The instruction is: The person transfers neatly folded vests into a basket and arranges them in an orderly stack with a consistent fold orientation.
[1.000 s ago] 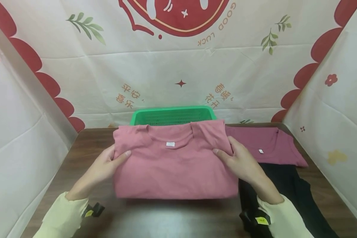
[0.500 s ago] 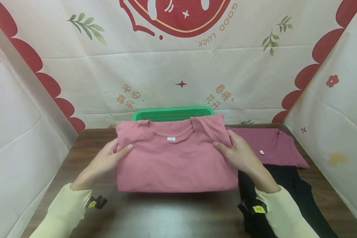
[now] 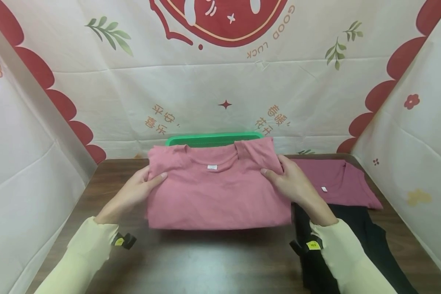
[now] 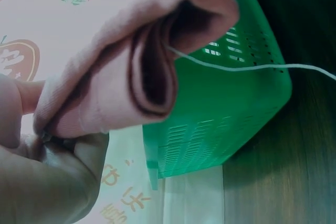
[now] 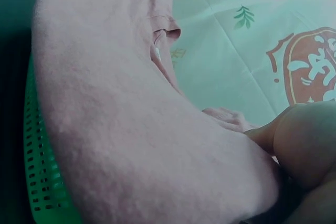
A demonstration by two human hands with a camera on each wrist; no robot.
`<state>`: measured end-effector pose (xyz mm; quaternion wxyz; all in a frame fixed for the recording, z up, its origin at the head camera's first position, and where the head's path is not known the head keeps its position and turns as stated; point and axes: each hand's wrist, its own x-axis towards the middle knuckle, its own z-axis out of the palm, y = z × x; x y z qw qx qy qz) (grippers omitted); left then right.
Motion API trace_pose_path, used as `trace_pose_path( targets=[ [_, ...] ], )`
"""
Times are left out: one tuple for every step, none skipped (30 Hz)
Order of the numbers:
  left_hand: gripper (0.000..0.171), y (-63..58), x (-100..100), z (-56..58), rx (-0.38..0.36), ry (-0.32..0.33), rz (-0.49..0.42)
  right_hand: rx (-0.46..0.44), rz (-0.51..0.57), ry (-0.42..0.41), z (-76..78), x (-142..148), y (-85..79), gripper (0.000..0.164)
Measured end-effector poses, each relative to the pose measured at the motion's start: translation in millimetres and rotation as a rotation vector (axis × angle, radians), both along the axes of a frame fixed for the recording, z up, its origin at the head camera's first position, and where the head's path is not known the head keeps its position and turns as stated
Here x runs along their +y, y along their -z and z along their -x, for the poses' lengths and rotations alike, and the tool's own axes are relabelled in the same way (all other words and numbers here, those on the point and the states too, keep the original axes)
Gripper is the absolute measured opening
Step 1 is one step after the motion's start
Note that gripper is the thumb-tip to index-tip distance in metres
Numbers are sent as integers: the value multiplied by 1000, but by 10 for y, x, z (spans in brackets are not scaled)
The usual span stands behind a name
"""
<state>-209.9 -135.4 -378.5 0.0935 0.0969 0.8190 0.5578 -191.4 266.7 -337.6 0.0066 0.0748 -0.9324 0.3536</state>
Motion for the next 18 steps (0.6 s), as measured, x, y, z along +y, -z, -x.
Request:
trace_pose_path(
  targets=[
    [37,2,2,11,-4,0,-6,-6,3,0,13,-1,2,56],
    [37,2,5,23,-9,-2,-11,-14,3,2,24,-2,2,58],
    [37,3,6,34,-18,-4,-17,-20,7,2,37,-3,3,59],
    [37,2,7,47,-24,-6,-22,-28,9,4,49,-4,4,60],
    [37,1,7,59,-31,-7,-26,-34,10,6,61,-5,5,61],
    [38,0,5,72,-43,-9,-30,-39,13,9,75,-7,6,62],
    [38,-1,2,84,-51,-12,-34,-44,16,9,92,-9,9,61],
    [39,-3,-2,98,-57,-16,-34,-45,16,11,109,-12,11,60],
    [39,-6,-5,111,-65,-21,-38,-46,20,11,130,-15,12,60],
    [40,-8,-5,125,-71,-23,-39,-49,22,13,147,-17,18,58],
    [40,-7,-7,138,-81,-26,-41,-47,23,13,166,-21,24,58],
    [40,-8,-7,153,-91,-30,-42,-48,24,13,186,-24,27,57],
    [41,-9,-4,168,-96,-33,-44,-49,25,12,206,-28,31,56],
    [41,-9,-1,184,-104,-35,-49,-48,24,11,225,-33,33,56],
    [41,-10,2,199,-116,-35,-56,-48,24,10,244,-37,36,57],
    [41,-11,6,215,-125,-35,-62,-48,23,10,260,-41,39,56],
    [40,-10,10,233,-135,-34,-71,-43,23,8,279,-42,44,55],
    [39,-11,18,250,-144,-32,-82,-43,26,8,294,-41,48,53]
  ],
)
